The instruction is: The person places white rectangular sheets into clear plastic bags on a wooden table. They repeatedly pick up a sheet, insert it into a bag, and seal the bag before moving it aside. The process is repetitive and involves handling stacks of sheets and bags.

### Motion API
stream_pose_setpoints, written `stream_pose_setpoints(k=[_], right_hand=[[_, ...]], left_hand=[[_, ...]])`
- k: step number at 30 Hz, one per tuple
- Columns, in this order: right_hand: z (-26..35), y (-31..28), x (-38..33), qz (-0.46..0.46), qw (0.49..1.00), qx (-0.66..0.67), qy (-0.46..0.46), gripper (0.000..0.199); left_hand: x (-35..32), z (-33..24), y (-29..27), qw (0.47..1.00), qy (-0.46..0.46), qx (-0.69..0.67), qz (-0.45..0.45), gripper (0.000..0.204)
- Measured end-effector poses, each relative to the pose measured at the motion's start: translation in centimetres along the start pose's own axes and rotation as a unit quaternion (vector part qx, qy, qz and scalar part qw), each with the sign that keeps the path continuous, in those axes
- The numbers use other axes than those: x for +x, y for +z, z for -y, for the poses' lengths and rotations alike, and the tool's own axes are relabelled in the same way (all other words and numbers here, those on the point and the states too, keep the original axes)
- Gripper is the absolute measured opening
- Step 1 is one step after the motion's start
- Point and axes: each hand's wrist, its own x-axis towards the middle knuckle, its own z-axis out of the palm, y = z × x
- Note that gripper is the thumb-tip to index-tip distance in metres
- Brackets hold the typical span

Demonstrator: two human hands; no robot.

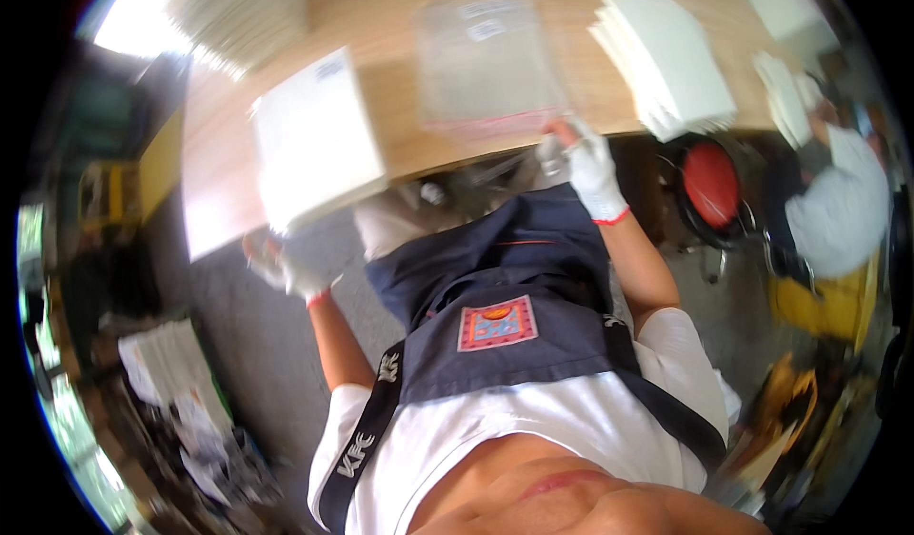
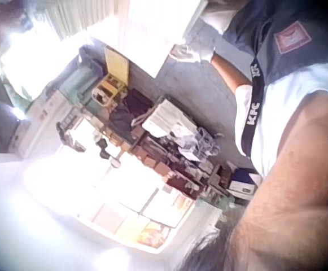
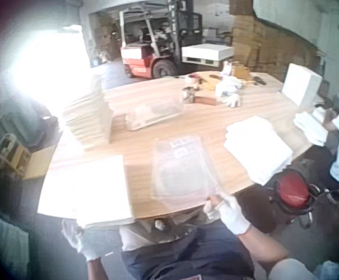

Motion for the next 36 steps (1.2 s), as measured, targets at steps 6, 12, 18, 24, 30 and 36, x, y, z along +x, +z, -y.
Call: stream_pose_setpoints(k=[6, 12, 18, 24, 30, 36], right_hand=[[5.1, -18.6, -3.0, -0.393, 0.918, -0.060, -0.006, 0.033], [6.0, -24.3, -0.4, -0.314, 0.939, -0.026, 0.134, 0.032], [6.6, -22.6, -0.1, -0.342, 0.933, -0.009, 0.112, 0.022], [6.2, -20.8, -2.7, -0.241, 0.933, 0.217, 0.158, 0.027], [3.1, -23.9, -4.4, -0.273, 0.937, 0.214, -0.043, 0.014], [4.2, -14.9, -9.1, -0.151, 0.980, 0.125, 0.041, 0.042]], left_hand=[[-6.4, -5.1, 3.6, 0.955, 0.227, 0.039, 0.187, 0.045], [-10.6, -9.3, 14.3, 0.786, 0.308, 0.100, 0.527, 0.046], [-10.6, -7.7, 20.5, 0.700, 0.401, 0.212, 0.552, 0.040], [-9.5, -9.2, 22.3, 0.656, 0.322, 0.361, 0.580, 0.037], [-8.7, -8.1, 23.4, 0.685, 0.277, 0.355, 0.572, 0.031], [-8.3, -6.3, 22.0, 0.779, 0.203, 0.213, 0.554, 0.029]])
